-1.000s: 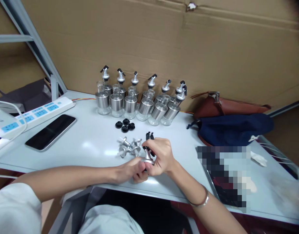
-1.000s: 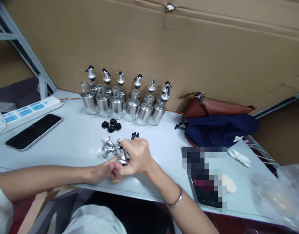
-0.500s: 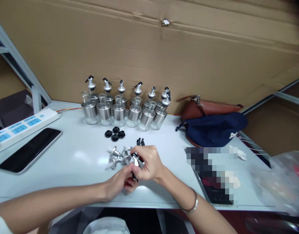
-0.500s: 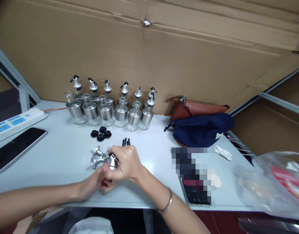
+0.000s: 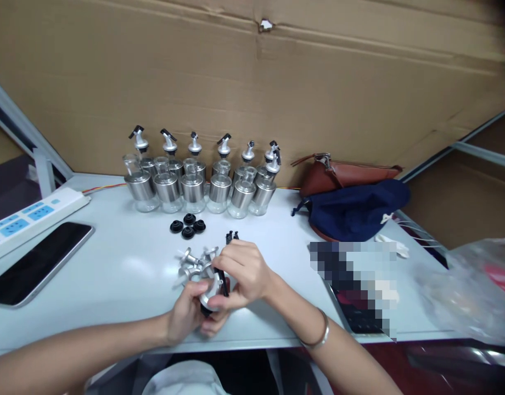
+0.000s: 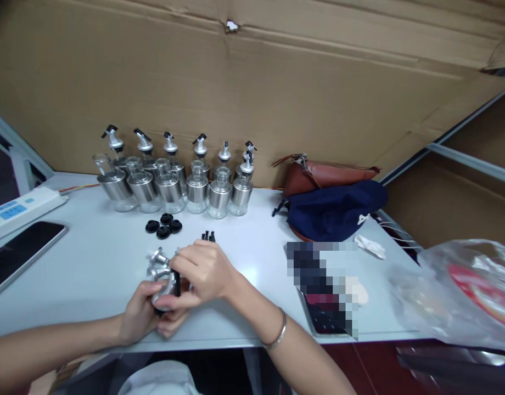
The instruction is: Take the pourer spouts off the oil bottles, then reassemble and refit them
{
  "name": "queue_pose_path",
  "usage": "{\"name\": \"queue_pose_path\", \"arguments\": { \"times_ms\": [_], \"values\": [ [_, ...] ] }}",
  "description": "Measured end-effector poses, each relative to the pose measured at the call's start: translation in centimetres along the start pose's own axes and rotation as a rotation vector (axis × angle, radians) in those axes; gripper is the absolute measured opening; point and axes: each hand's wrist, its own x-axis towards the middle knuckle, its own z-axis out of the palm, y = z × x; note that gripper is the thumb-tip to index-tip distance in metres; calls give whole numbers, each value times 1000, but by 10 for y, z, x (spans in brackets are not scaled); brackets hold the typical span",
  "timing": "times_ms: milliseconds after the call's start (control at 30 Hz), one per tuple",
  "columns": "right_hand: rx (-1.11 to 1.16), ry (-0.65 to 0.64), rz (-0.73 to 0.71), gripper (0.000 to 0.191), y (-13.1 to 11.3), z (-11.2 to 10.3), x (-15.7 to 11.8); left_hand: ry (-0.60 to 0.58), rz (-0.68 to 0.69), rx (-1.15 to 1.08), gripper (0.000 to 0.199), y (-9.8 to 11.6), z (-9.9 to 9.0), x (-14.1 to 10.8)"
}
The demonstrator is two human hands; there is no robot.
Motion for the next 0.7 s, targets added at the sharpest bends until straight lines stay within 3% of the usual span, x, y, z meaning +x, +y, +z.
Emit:
{"name": "queue_pose_path", "arguments": {
  "times_ms": [200,367,533,700],
  "values": [
    [-213,16,-45,64,-5,-2,-1,-90,82,243,67,3,-4,2],
    [-267,54,-64,66,-7,-5,0,-32,198,449,72,3,-2,2],
    [-235,74,-45,65,-9,-8,3,-8,240,422,79,6,2,4],
    [-258,7,1,66,-6,-8,-2,27,199,469,88,7,2,6]
  ]
}}
